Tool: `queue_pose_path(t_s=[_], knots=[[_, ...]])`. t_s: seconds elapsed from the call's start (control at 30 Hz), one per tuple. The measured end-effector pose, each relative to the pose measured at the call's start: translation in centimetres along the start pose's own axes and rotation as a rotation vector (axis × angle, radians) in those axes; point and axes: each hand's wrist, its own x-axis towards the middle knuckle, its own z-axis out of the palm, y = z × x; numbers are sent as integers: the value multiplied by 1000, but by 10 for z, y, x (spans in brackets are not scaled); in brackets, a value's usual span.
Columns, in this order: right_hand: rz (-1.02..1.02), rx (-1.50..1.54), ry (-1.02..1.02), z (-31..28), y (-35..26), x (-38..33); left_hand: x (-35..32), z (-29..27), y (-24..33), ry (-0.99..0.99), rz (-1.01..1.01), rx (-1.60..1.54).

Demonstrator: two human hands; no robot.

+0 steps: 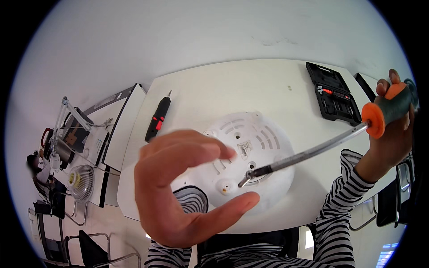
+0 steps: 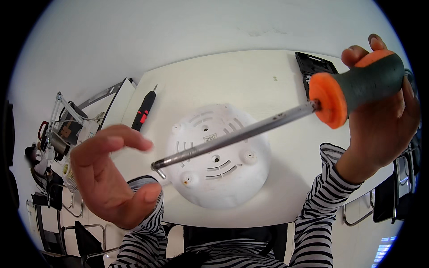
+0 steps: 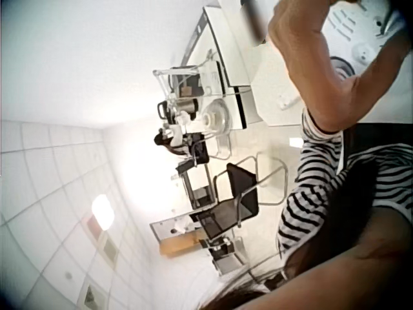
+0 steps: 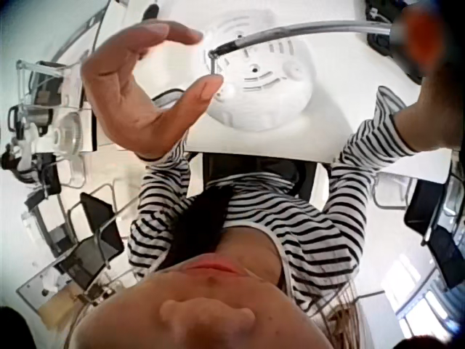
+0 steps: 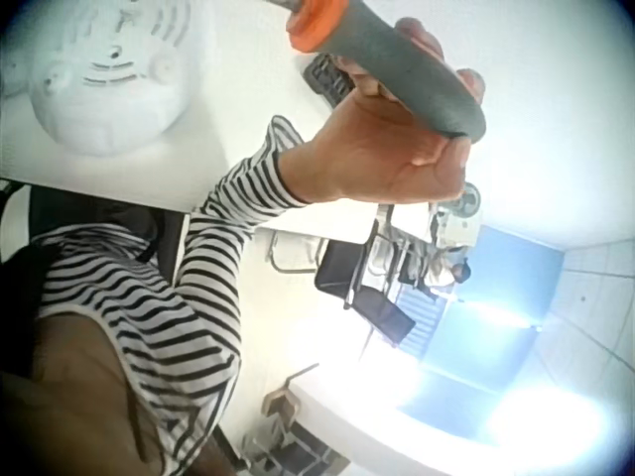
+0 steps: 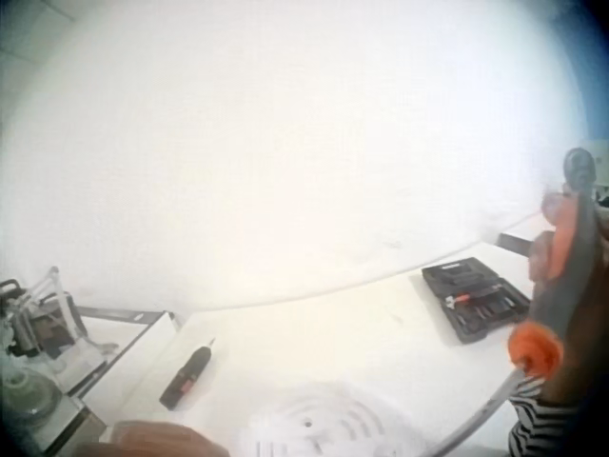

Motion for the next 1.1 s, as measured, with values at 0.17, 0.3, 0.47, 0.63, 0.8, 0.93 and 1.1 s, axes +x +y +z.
queue_pose_path(t_s=[0.17, 0.3, 0.47, 0.63, 0.8, 0.93, 1.1], knots=[[23, 97, -30, -2, -2, 0, 0, 10, 6, 21, -197, -418], [58, 147, -127, -7, -5, 2, 3, 13, 3, -8, -188, -504], [101, 202, -134, -15, -10, 0, 2, 22, 1, 7, -137, -474], [99, 138, -69, -18, -11, -5, 0, 22, 0, 80, -171, -336], [150, 85, -223, -24, -22, -3, 1, 17, -3, 80, -38, -149], [65, 56, -175, -20, -15, -8, -2, 14, -7, 45, 82, -70], [80, 113, -270, -17, -16, -4, -3, 9, -9, 49, 114, -43]])
